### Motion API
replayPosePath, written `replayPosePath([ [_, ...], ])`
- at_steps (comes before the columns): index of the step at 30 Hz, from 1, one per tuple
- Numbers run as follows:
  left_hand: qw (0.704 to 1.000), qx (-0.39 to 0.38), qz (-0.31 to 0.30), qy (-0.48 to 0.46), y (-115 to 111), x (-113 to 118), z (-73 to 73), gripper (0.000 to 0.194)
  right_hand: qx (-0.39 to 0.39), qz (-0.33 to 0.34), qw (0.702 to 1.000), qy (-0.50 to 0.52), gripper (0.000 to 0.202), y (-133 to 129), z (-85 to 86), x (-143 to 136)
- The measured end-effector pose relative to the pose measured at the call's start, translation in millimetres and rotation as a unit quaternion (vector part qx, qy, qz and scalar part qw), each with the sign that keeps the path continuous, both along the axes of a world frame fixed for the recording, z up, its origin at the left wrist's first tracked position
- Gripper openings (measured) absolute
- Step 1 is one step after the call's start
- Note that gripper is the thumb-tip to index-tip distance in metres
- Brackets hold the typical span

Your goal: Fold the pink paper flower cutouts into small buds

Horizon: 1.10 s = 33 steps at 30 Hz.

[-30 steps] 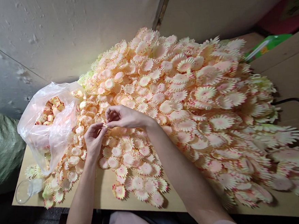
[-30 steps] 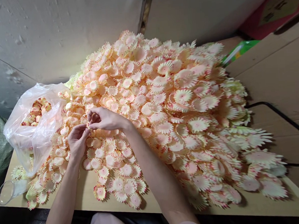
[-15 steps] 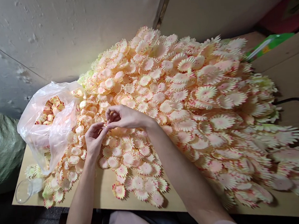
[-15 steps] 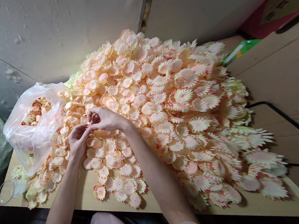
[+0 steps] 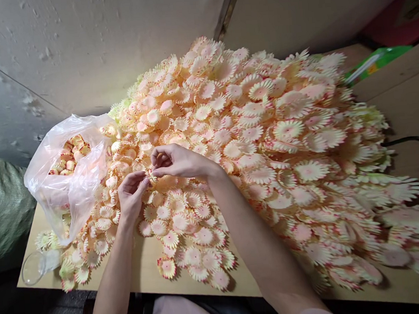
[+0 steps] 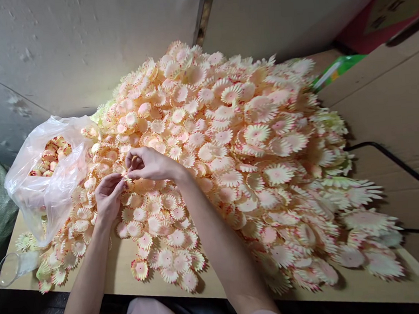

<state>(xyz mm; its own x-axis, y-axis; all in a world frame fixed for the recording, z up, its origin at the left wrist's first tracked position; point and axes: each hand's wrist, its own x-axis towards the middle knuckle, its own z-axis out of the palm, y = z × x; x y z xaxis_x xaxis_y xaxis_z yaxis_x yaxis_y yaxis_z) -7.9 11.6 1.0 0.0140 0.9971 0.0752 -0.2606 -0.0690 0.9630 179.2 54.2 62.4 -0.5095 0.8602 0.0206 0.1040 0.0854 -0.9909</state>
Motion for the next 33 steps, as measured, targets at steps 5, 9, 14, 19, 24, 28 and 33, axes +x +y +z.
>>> replayPosePath([
  [5,1.0,0.001,-0.015,-0.002,-0.3,1.0,0.8,0.023,0.004,0.001,1.0,0.009,0.021,0.2,0.2,1.2],
  [9,1.0,0.011,-0.018,0.003,0.3,0.2,-0.5,0.023,0.0,0.004,1.0,0.006,0.022,0.1,1.1,0.1],
  [14,1.0,0.009,-0.023,0.009,0.6,-0.4,0.0,0.025,-0.004,0.009,1.0,0.011,0.023,0.6,0.3,-0.3],
  [19,1.0,0.019,-0.019,0.003,-0.3,1.0,1.9,0.021,-0.001,0.017,1.0,0.002,0.022,-0.8,2.1,-0.1],
  [24,1.0,0.02,-0.02,-0.004,-0.6,0.7,2.5,0.02,0.026,0.023,0.999,-0.026,0.027,-2.5,5.3,-2.9],
  [28,1.0,0.016,-0.026,0.0,-0.5,0.0,2.0,0.021,0.039,0.005,0.999,-0.029,0.022,-0.7,2.8,-3.4],
  [33,0.999,0.02,-0.036,-0.011,-0.4,0.4,-0.3,0.02,0.063,-0.01,0.998,-0.022,0.019,-0.1,1.0,-2.7],
])
